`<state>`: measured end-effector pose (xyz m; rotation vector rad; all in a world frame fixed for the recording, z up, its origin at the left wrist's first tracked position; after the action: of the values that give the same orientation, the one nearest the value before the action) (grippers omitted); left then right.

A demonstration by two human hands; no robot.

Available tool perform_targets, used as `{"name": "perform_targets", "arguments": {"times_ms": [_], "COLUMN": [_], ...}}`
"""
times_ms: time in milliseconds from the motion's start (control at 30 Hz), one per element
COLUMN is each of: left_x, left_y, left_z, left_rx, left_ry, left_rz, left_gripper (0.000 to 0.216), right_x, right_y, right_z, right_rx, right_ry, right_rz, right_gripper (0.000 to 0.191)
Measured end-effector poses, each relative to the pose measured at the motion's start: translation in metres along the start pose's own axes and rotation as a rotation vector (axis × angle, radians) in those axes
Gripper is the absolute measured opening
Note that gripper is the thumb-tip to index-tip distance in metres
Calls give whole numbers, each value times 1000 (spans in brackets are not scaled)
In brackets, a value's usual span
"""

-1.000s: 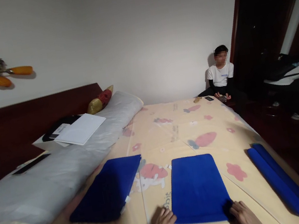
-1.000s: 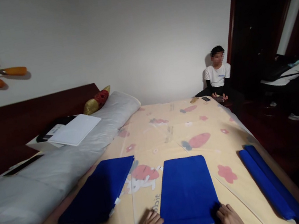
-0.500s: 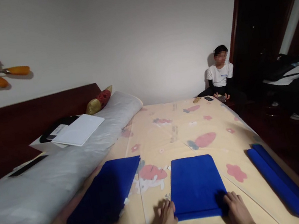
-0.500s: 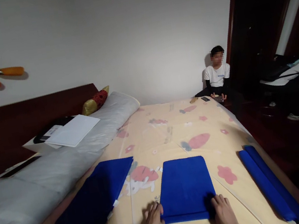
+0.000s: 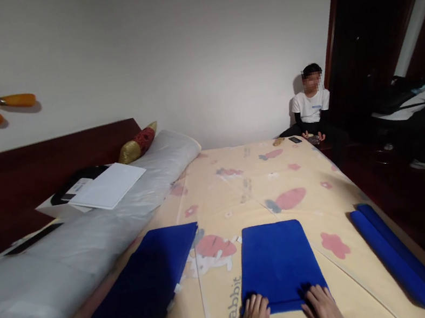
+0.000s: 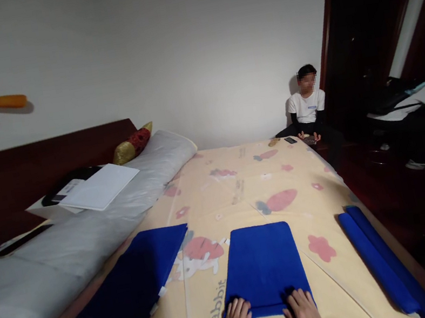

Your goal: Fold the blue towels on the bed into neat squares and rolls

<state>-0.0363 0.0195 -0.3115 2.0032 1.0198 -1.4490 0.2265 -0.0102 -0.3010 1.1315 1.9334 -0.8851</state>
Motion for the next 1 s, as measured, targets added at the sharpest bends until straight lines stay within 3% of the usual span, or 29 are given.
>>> {"name": "perform_targets", "arguments": {"times_ms": [133,333,500,600,667,833,900,1000], "left_x": [1,-14,-13,0,10,24,20,0], "left_y": [-16,-18,-13,0,14,42,35,4], "left_z": [12,15,3,-6,-13,-23,-22,-17], "left_rx": [72,88,-21,-84,-110,-94,-69,-147], "left_ry": [-27,-11,-129,-233,-230,-65,-69,-113], "left_rz": [-66,-13,41,68,108,145,146,109], "left_gripper": [30,28,31,51,63,53,46,39], "right_x": [-10,-27,-19,1,17,37,29,5], "right_y": [23,27,28,12,-9,-46,-39,-6], "right_z": [9,6,2,3,1,-6,-6,1], "right_rx": [-33,-92,-49,-39,-83,5,51,97], "right_ry": [29,-96,-81,56,100,-32,-40,-35], "right_rz": [39,4,57,156,159,-6,-24,-7], "right_gripper": [20,15,5,20,26,24,27,35]}}
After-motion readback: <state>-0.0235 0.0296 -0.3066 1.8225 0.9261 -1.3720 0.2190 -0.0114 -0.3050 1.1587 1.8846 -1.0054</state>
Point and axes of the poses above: each hand's wrist, its own z-axis away from the middle knuckle, its own x-axis out of the palm, y = z × x, the point moved 3 cm from there along -z, towards the middle knuckle, and after that the axes turned 3 degrees about -y, right-handed, at the moved point
